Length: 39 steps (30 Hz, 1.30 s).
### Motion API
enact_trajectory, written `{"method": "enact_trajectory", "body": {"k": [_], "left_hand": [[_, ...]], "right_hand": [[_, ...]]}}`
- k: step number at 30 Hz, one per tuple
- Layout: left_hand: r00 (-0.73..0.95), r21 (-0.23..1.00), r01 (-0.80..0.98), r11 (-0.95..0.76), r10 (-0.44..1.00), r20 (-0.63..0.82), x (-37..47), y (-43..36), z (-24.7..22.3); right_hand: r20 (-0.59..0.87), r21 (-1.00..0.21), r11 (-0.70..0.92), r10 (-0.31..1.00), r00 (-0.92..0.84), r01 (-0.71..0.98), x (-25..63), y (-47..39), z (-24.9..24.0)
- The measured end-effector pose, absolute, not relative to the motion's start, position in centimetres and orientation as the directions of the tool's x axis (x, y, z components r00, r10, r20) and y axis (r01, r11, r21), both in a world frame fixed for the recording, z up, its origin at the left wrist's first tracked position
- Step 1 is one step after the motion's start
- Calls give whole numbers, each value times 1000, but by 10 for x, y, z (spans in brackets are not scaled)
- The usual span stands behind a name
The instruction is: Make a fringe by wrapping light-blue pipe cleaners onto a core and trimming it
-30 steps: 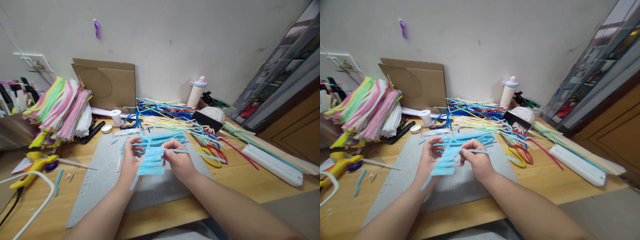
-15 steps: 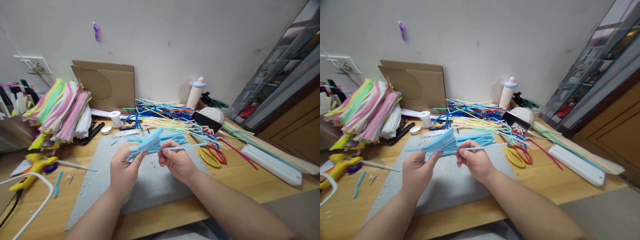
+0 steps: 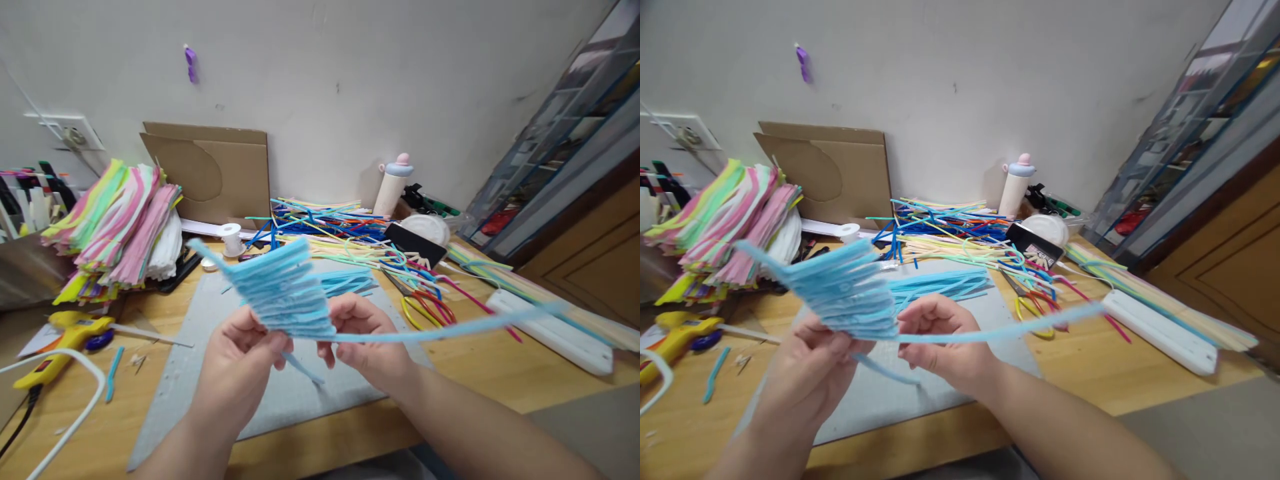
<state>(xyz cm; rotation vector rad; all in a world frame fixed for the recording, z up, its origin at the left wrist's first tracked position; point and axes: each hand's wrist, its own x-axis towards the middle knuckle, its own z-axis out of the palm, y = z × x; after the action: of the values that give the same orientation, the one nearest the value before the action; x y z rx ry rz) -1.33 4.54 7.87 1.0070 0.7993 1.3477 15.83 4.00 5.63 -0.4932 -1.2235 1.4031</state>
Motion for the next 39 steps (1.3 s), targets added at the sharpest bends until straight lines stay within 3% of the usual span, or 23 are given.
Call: {"method": "enact_trajectory", "body": {"k": [3,5,9,14,17,20,23,26,31,39], "left_hand": [[191,928,-352,121,980,-56,-7,51,81],[197,943,-293,159,975,-103,-4,57,79],[176,950,-243,195,972,-154,-3,70,69],[145,946,-274,175,979,-140,-4,74,64],[227,904,-375,207,966,-127,-7,71,71],[386,791,-474,387,899,-208,-11,71,74],[387,763,-465,449,878,-281,-12,76,67],[280,853,-349,388,912,-300,-8,84,54],[150,981,-100,167,977,-151,-2,91,38],[172,990,-85,116,980,-100,1,95,24]], "right_hand": [[359,-904,276,905,-230,-325,159,43,55],[314,-920,245,929,-198,-307,158,47,53],[108,-896,57,990,-92,-440,154,61,45],[-73,-767,-183,977,-200,-615,153,67,46],[-14,-707,-209,959,-282,-675,155,61,53],[61,-680,-219,934,-351,-700,155,57,57],[27,-683,-243,934,-356,-689,154,60,52],[-64,-670,-277,946,-318,-689,151,69,42],[-216,-707,-296,955,-201,-642,150,81,27],[-158,-829,-213,976,-150,-516,148,77,23]]}}
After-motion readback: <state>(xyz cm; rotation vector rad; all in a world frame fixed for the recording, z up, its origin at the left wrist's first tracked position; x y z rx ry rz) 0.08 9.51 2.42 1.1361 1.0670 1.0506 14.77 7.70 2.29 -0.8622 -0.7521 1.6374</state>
